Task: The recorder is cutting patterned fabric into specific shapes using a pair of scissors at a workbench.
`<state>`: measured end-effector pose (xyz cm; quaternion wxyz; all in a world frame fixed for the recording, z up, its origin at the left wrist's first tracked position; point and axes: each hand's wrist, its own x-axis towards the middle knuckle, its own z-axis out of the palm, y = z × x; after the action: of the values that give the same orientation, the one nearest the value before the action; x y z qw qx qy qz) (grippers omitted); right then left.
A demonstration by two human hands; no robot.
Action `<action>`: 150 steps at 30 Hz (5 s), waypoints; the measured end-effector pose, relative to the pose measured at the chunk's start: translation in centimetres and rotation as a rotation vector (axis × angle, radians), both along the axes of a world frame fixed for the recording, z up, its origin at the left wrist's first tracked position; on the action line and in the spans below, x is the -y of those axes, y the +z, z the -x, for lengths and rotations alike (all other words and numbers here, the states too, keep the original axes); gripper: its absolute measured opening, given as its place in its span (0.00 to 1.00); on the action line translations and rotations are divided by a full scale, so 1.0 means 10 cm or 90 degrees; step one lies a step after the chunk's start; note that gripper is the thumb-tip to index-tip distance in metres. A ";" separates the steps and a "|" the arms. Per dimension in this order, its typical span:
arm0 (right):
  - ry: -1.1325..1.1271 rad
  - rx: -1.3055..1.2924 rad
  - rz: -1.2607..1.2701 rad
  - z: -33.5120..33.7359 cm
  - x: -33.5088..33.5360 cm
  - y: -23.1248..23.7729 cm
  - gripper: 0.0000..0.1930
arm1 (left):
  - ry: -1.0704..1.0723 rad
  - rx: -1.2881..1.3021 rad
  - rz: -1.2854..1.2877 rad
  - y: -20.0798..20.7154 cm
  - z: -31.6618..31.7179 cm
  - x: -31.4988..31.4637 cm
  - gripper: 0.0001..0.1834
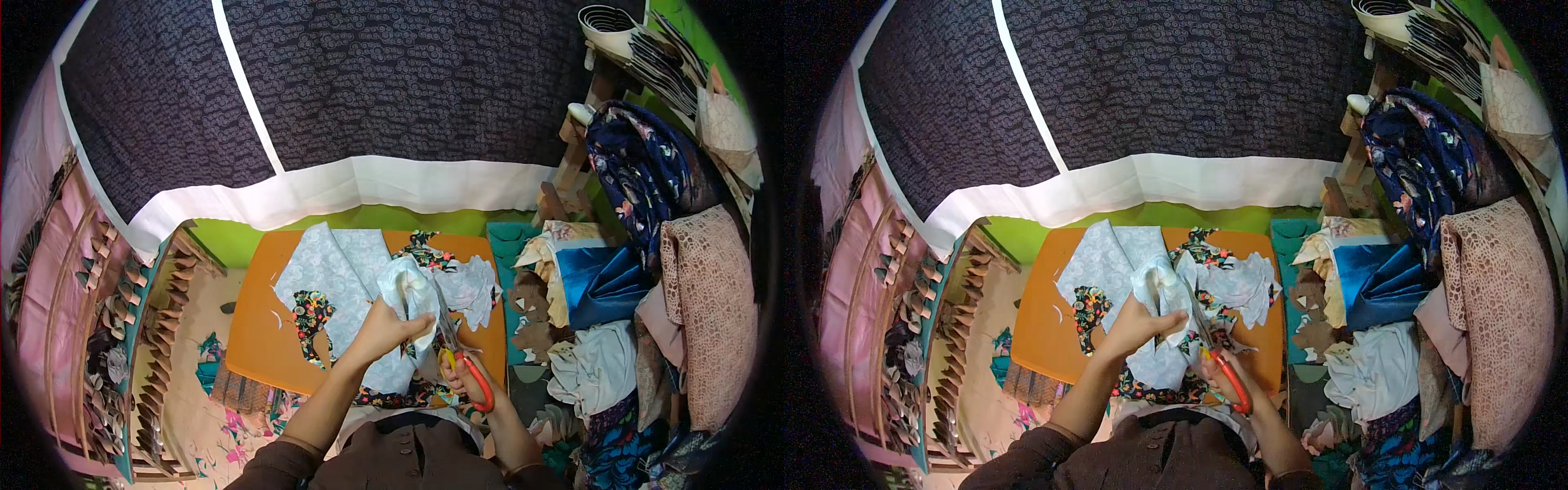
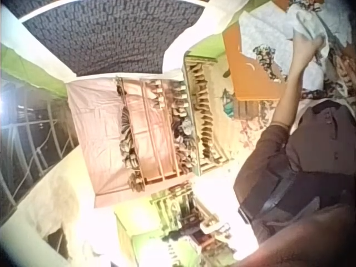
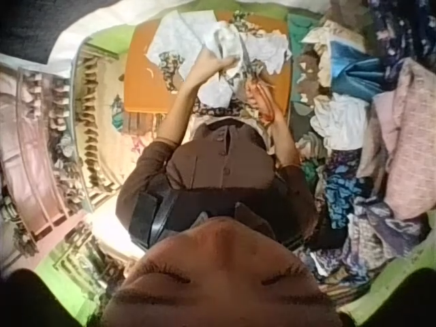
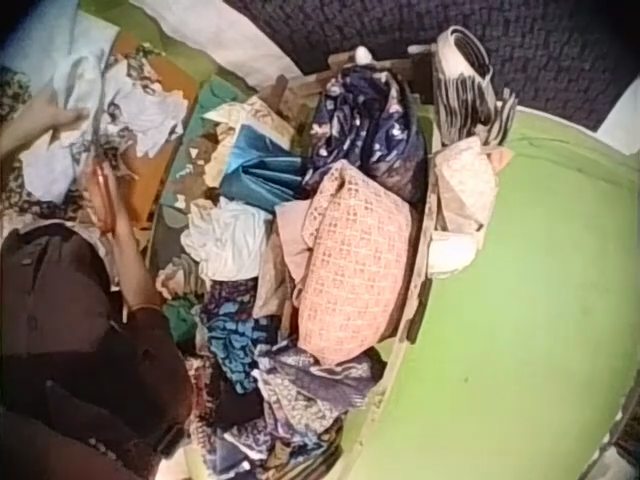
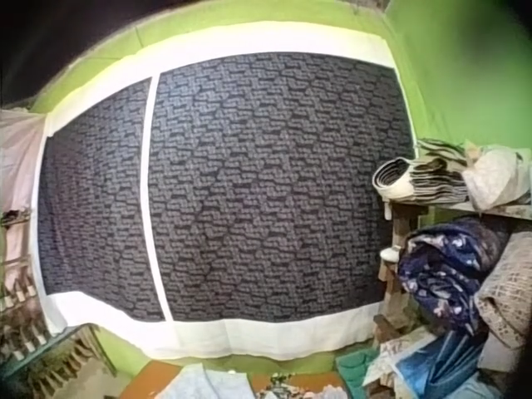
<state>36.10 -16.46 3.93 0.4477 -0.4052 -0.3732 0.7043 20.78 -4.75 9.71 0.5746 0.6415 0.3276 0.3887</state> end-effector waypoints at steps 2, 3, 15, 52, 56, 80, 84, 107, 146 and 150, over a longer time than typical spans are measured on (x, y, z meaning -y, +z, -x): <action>0.015 0.023 -0.021 -0.01 0.00 0.02 0.25 | -0.011 -0.020 0.008 -0.01 0.04 -0.02 0.27; 0.016 0.023 -0.020 -0.01 0.00 0.03 0.25 | -0.018 -0.033 0.005 -0.01 0.05 -0.03 0.27; 0.048 -0.063 0.008 -0.06 0.04 0.03 0.24 | -0.087 -0.076 0.009 0.01 0.03 -0.04 0.27; 0.102 -0.029 0.109 -0.17 0.31 -0.35 0.13 | 0.191 0.057 0.139 -0.17 0.14 0.03 0.12; 0.108 0.043 0.120 -0.12 0.28 -0.32 0.14 | 0.188 0.075 0.172 -0.14 0.14 0.07 0.12; 0.047 0.046 0.037 0.02 0.14 -0.08 0.24 | 0.111 0.043 0.217 -0.19 0.08 0.24 0.14; 0.039 0.058 0.062 0.01 0.17 -0.08 0.24 | 0.111 0.022 0.186 -0.19 0.09 0.24 0.14; 0.063 0.022 0.088 -0.02 0.17 -0.23 0.26 | 0.027 -0.080 0.204 -0.17 0.15 0.15 0.17; 0.054 -0.054 0.041 0.11 0.21 -0.32 0.21 | 0.173 -0.083 0.149 -0.43 -0.11 0.27 0.14; 0.068 -0.046 0.020 0.08 0.21 -0.32 0.21 | 0.176 -0.041 0.171 -0.40 -0.09 0.27 0.13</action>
<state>35.26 -18.58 0.68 0.4161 -0.3662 -0.3668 0.7471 21.66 -7.43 5.73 0.5855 0.5201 0.4798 0.3956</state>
